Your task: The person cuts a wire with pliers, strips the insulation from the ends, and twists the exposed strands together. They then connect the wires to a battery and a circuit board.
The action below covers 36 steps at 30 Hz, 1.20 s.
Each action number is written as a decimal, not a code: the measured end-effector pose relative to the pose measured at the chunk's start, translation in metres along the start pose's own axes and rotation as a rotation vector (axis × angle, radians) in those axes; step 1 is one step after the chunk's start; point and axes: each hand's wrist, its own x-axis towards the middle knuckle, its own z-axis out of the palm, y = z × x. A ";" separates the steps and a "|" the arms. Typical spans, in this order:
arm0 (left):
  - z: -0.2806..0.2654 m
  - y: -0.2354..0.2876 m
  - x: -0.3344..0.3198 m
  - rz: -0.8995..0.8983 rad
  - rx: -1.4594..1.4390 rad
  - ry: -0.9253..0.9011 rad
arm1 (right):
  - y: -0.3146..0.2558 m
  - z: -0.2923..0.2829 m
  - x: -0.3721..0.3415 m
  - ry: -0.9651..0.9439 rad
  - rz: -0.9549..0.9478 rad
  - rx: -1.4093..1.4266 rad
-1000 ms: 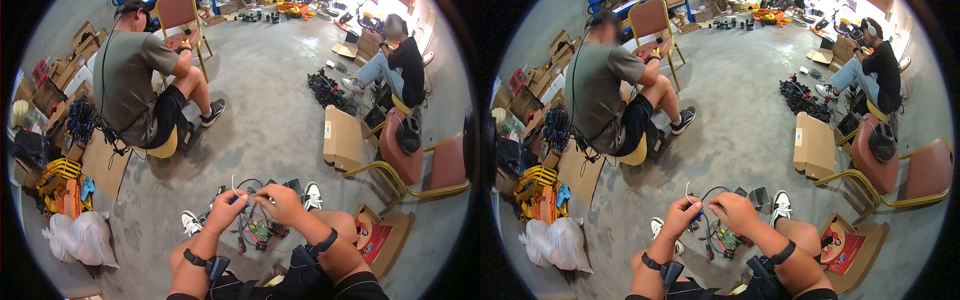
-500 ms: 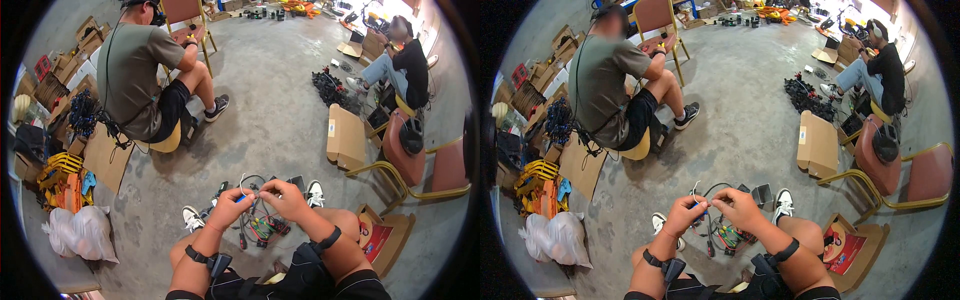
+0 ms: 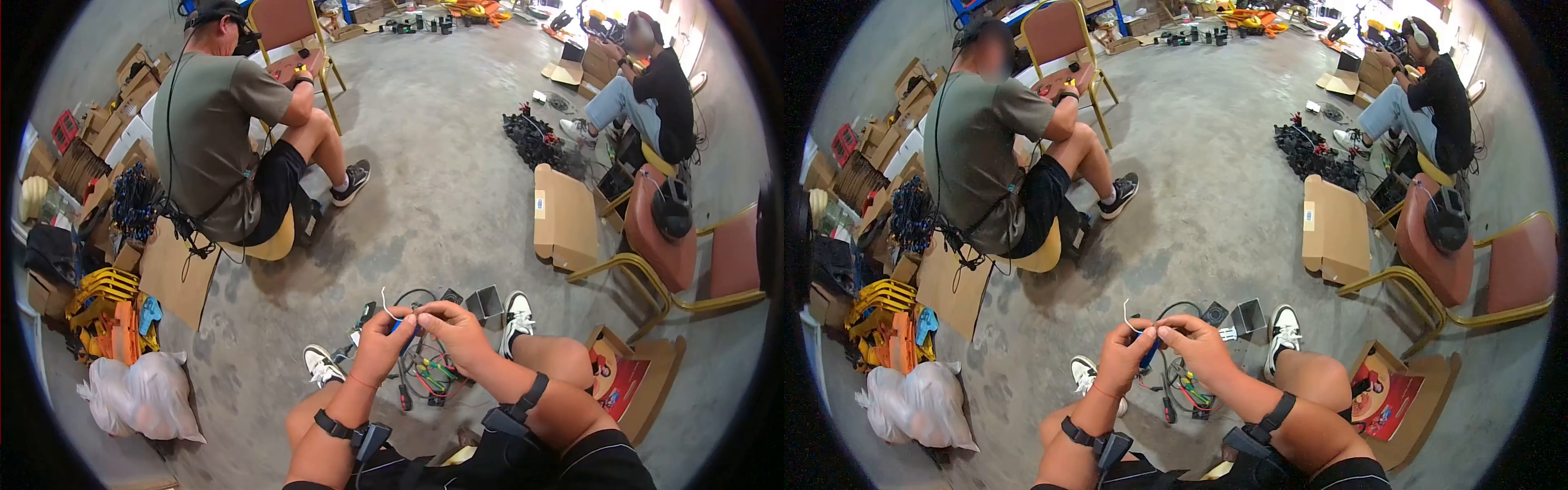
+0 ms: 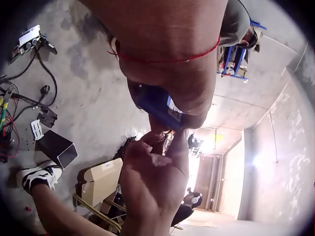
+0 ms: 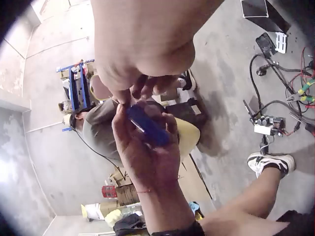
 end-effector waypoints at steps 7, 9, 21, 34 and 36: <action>0.005 -0.010 0.001 0.004 -0.024 0.084 | 0.007 0.004 0.006 0.154 -0.272 -0.227; 0.009 -0.007 0.000 0.006 -0.025 0.123 | 0.003 0.002 0.006 0.203 -0.374 -0.459; 0.010 -0.010 -0.003 0.102 0.124 0.150 | -0.016 -0.004 0.006 0.121 -0.148 -0.558; 0.001 0.001 -0.003 0.442 0.468 0.093 | -0.022 -0.009 0.006 -0.046 -0.264 -0.805; 0.001 0.002 -0.003 0.422 0.458 0.090 | -0.021 -0.008 0.005 -0.054 -0.301 -0.826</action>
